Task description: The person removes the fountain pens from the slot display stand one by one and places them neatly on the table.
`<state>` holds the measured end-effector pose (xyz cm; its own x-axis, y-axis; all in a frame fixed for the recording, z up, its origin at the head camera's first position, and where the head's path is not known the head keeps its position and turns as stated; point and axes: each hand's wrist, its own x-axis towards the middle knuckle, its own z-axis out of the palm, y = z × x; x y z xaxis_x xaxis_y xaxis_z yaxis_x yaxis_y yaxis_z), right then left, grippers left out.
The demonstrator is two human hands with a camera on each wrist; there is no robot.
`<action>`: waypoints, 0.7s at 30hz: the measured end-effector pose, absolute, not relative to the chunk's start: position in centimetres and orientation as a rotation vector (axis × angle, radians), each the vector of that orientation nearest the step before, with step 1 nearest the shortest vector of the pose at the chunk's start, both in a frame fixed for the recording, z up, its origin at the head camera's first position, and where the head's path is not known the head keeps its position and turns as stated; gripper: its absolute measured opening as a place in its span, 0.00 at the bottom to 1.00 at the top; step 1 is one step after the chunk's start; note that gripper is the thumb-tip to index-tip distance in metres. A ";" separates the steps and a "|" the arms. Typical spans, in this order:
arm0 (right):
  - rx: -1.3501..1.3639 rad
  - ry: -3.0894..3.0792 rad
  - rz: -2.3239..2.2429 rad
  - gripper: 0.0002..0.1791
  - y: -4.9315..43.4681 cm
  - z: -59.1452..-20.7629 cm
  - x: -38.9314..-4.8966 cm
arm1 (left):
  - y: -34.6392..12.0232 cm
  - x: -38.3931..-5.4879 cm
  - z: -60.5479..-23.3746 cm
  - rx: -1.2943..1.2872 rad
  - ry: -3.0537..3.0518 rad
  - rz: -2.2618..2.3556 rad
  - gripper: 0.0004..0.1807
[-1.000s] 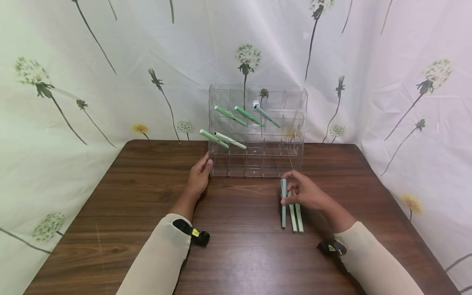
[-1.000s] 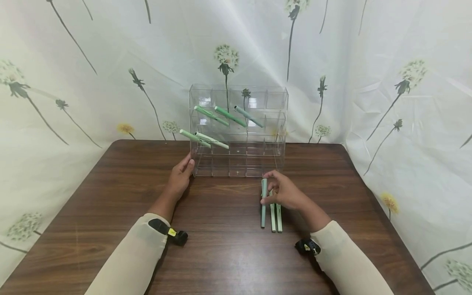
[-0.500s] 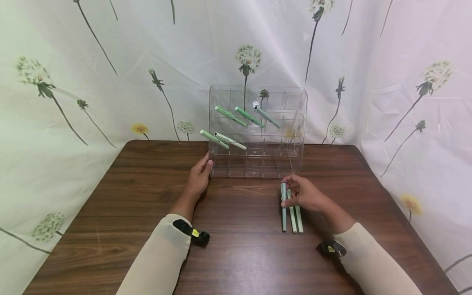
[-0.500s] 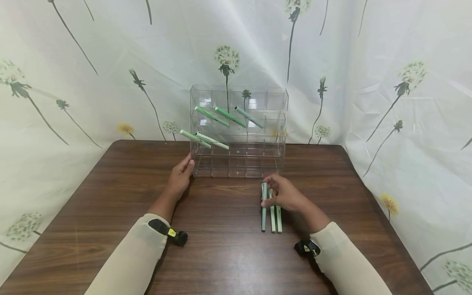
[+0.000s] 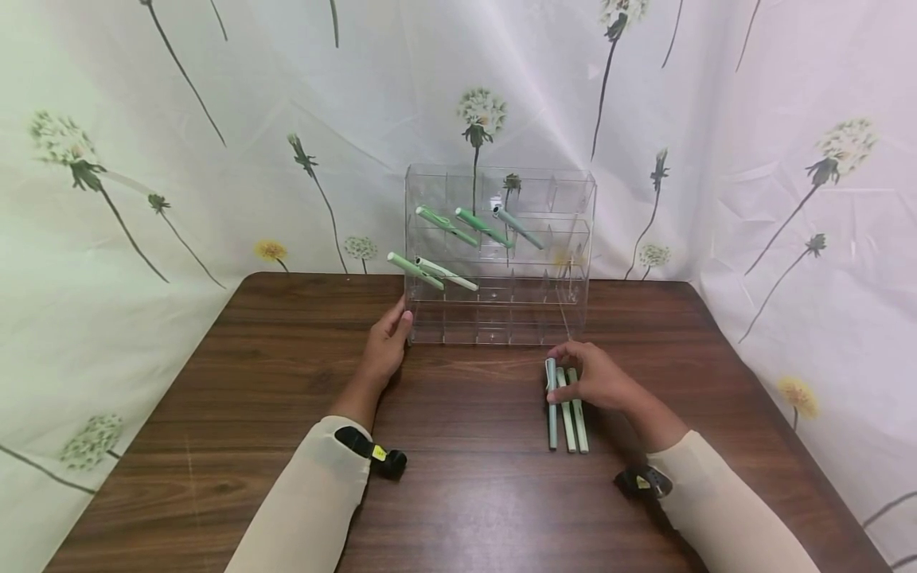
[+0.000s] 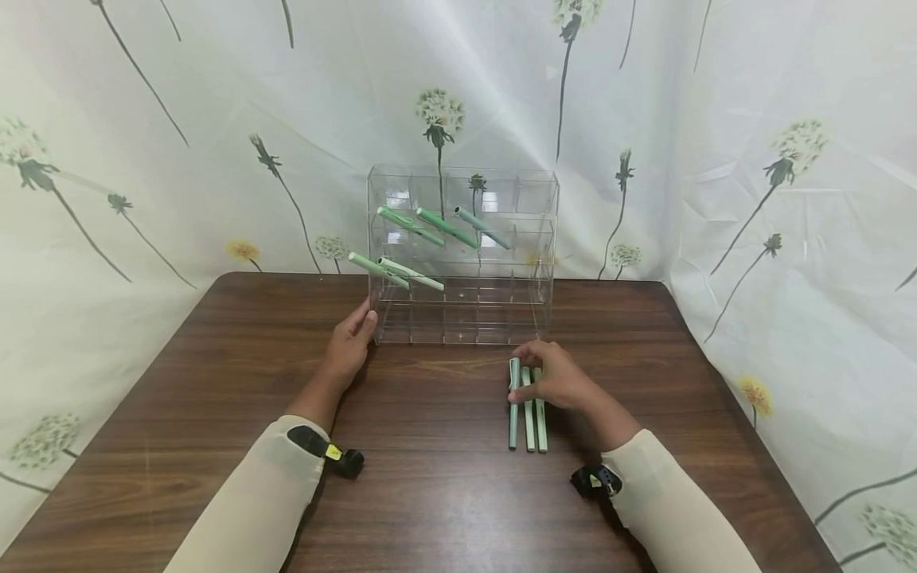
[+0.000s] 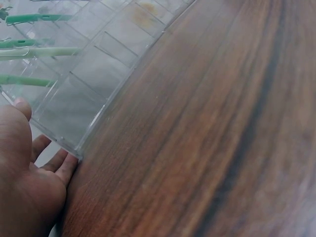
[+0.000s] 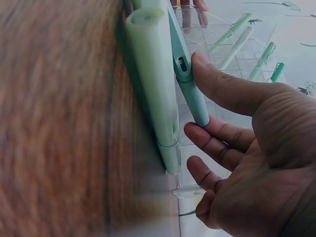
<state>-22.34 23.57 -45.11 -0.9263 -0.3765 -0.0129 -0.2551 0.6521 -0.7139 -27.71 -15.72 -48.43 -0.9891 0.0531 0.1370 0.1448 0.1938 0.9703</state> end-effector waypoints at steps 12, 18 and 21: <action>-0.536 2.645 -1.138 0.36 23.8 -45.6 -22.8 | -15.7 -27.8 -48.5 -0.210 -2.352 -1.939 0.32; -0.557 2.624 -1.143 0.36 23.8 -45.7 -22.9 | -15.8 -27.8 -48.5 -0.209 -2.352 -1.944 0.31; -0.565 2.625 -1.142 0.35 23.9 -45.8 -22.9 | -15.8 -27.9 -48.6 -0.211 -2.348 -1.951 0.31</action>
